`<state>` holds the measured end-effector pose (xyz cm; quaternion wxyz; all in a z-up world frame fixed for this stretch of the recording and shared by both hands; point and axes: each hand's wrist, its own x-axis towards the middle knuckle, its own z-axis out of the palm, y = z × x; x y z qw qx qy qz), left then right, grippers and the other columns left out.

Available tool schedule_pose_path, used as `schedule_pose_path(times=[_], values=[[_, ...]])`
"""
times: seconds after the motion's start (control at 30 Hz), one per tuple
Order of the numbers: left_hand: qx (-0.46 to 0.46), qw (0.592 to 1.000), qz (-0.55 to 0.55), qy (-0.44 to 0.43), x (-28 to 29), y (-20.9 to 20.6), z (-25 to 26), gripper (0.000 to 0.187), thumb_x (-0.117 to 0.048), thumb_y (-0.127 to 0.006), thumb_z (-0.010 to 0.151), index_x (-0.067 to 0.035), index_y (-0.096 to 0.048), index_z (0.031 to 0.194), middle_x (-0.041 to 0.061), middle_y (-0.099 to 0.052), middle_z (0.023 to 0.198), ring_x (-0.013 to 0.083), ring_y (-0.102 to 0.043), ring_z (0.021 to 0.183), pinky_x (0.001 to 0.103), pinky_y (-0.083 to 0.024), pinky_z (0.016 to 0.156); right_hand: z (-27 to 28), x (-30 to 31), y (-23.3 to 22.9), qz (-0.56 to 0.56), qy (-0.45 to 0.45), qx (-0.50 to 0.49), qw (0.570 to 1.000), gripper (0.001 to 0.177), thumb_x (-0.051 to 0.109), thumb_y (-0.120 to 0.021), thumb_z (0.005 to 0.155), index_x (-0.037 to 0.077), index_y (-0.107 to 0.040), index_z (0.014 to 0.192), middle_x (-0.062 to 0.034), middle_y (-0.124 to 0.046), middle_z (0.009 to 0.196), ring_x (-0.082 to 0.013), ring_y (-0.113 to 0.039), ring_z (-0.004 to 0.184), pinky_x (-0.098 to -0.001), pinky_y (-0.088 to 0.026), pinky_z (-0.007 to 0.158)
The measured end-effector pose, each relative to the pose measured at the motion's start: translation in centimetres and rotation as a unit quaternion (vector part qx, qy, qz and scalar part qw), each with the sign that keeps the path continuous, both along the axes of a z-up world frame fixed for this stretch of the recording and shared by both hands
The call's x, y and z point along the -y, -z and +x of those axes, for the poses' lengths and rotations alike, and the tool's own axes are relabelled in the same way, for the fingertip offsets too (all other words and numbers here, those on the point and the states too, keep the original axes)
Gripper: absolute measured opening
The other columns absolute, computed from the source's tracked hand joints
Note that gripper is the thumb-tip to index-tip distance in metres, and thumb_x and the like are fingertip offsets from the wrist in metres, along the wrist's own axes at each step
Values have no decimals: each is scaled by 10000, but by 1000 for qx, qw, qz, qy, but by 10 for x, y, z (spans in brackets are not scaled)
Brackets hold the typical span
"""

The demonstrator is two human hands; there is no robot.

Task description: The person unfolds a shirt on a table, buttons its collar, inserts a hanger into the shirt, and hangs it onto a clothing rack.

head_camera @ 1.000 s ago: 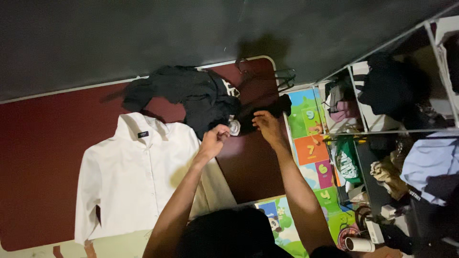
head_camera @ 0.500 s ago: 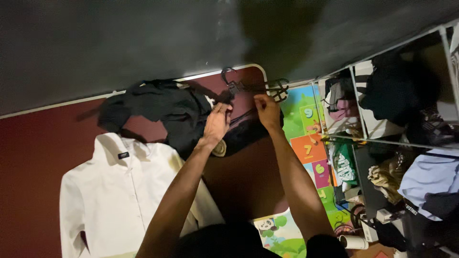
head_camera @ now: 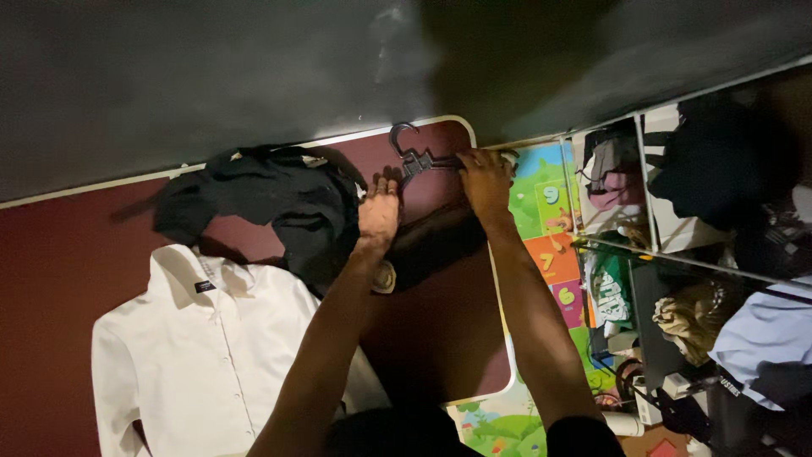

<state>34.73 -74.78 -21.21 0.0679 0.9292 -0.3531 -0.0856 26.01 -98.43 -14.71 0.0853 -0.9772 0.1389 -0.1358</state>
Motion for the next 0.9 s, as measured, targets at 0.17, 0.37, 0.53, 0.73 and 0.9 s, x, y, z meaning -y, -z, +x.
schedule_pose_path(times=[0.17,0.37,0.53,0.73,0.9], values=[[-53,998,1,-37,3,-32,-11,339,-159,-562,962,-44,-582,1280,135,-645,1326,296,-563,1312,427,-546,944,-4,8,12,44,22,-28,998,192,232,-792,889,188,-727,1065,-22,-697,1079,-269,-625,1138,-505,-431,984],[-42,996,-80,-17,-7,-122,-14,193,-245,-597,998,-83,-636,1096,139,-730,981,344,-665,1041,451,-556,840,-22,17,-10,77,-36,92,992,345,37,-748,834,196,-774,1140,-52,-674,1115,-302,-593,1090,-450,-425,978],[-211,959,-171,-81,-31,-124,-12,183,-120,-563,934,-105,-655,1092,123,-734,1006,296,-729,894,421,-592,785,-45,30,-58,36,-44,85,995,445,-40,-708,777,180,-795,1155,-37,-629,1131,-273,-586,1113,-475,-388,979],[-70,951,-302,-13,-54,-146,-17,191,-206,-667,994,-53,-670,1109,169,-712,985,393,-677,929,474,-534,813,-72,33,-105,62,7,110,992,451,-99,-653,835,165,-799,1172,-73,-641,1129,-290,-580,1049,-456,-407,956],[-119,896,-423,-64,-74,-192,-27,203,-206,-660,1011,-23,-664,1100,157,-706,998,342,-689,886,414,-550,785,-80,10,-125,165,14,114,980,377,-54,-627,878,113,-765,1186,-131,-672,1047,-318,-663,961,-447,-497,856]])
